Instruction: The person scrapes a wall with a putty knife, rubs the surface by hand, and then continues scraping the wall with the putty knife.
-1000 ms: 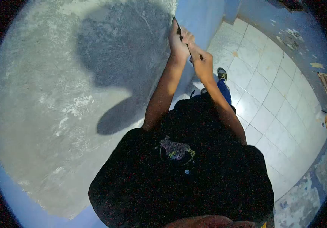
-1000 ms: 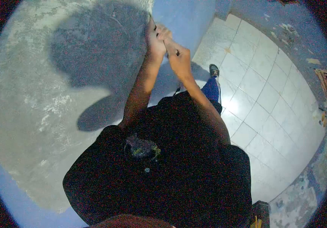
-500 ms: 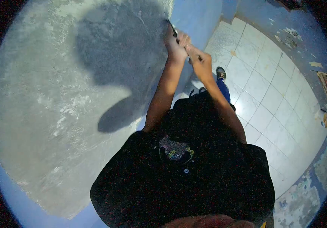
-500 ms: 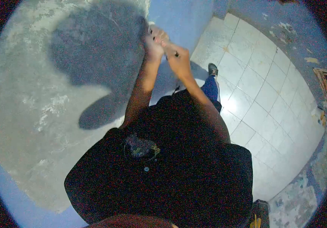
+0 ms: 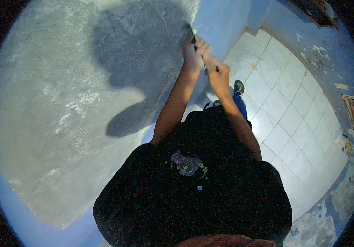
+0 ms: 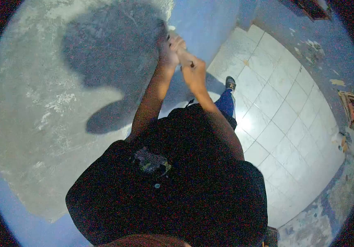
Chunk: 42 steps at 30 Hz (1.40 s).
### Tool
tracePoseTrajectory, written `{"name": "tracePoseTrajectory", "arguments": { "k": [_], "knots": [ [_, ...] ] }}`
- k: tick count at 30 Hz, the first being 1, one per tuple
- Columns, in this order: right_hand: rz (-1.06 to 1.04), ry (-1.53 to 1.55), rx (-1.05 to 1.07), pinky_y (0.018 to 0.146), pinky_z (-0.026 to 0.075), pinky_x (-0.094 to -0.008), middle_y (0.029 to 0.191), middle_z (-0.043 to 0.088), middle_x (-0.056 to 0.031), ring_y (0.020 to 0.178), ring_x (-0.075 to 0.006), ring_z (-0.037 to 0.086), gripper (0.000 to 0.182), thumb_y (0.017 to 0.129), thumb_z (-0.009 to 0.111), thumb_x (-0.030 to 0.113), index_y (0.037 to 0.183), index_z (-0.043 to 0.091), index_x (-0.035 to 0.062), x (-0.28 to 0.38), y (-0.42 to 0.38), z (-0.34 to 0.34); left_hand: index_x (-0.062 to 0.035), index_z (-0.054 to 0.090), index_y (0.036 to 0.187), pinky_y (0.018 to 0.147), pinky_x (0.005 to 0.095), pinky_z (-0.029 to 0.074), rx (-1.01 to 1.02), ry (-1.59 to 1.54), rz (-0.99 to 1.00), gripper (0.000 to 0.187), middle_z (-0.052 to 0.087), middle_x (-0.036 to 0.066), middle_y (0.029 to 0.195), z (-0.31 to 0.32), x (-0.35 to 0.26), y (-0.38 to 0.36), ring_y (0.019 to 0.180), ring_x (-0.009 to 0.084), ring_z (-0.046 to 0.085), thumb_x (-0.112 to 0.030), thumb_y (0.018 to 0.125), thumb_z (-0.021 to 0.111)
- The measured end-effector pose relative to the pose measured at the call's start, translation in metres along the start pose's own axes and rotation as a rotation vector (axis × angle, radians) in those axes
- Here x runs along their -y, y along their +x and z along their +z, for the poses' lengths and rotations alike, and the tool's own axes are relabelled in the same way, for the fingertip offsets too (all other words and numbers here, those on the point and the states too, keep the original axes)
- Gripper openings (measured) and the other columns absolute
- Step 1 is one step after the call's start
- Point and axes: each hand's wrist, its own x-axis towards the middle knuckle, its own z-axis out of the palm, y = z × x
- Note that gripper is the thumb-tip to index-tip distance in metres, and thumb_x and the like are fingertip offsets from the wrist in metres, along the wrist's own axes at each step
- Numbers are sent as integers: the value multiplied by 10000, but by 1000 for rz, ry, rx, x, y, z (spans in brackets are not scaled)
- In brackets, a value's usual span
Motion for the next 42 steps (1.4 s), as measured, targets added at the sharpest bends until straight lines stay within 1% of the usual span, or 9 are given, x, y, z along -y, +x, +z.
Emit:
{"name": "tracePoseTrajectory", "arguments": {
  "k": [5,8,11,15,18,24,28,31,42],
  "knots": [
    [-3,-34,-39,501,354,-228,615,513,24,550,-65,437,297,923,598,299,972,710,28,-1,-13,3,-123,510,879,607,276,430,-668,1076,663,196,492,16,760,-41,49,-6,660,145,496,-225,974,371],
    [-13,-75,-42,499,352,-232,611,507,25,550,-65,436,308,918,604,306,960,710,20,-9,-4,10,-79,524,985,709,313,467,30,103,20,188,520,46,870,-94,-10,-4,837,180,531,-206,970,387],
    [-20,28,-20,499,354,-238,603,498,23,556,-64,442,326,912,612,315,893,702,3,5,1,0,-42,495,1043,746,322,475,-238,1466,279,156,516,46,879,-25,13,-9,879,190,528,-146,939,442],
    [-38,45,-53,504,346,-241,587,482,19,564,-60,427,377,914,604,342,783,663,-7,4,-13,10,-17,502,1044,814,354,494,665,-192,-199,174,536,80,974,-65,-9,17,913,207,551,-63,878,522],
    [7,-25,-43,515,363,-237,603,510,18,566,-65,441,342,913,608,335,866,705,10,-2,11,1,-8,497,1106,866,373,499,-443,925,256,226,525,140,1057,-37,21,1,979,238,549,-108,903,508],
    [-89,-6,-64,509,374,-243,613,525,25,577,-59,462,308,915,609,320,936,716,32,-17,4,6,-80,512,847,572,315,455,-509,1279,514,200,496,50,714,0,27,-1,597,170,493,-259,934,491],
    [104,-61,20,562,414,-267,639,527,31,637,-73,470,238,916,603,236,991,701,32,-1,13,-11,-152,419,672,436,290,331,-442,302,149,348,347,-36,514,6,21,20,391,126,321,-345,960,450],
    [41,-2,-9,610,442,-266,688,593,13,673,-78,506,249,913,610,243,1043,695,50,-14,-9,2,-148,460,709,443,282,351,12,-177,-80,306,365,-19,531,15,4,-1,392,131,336,-314,965,435],
    [-33,26,-27,532,393,-231,646,530,29,576,-68,468,300,920,602,300,1067,697,56,-22,-6,8,-113,545,762,367,265,297,-316,-106,-59,352,383,-10,503,-8,0,-6,366,111,307,-374,964,424]
  ]
}}
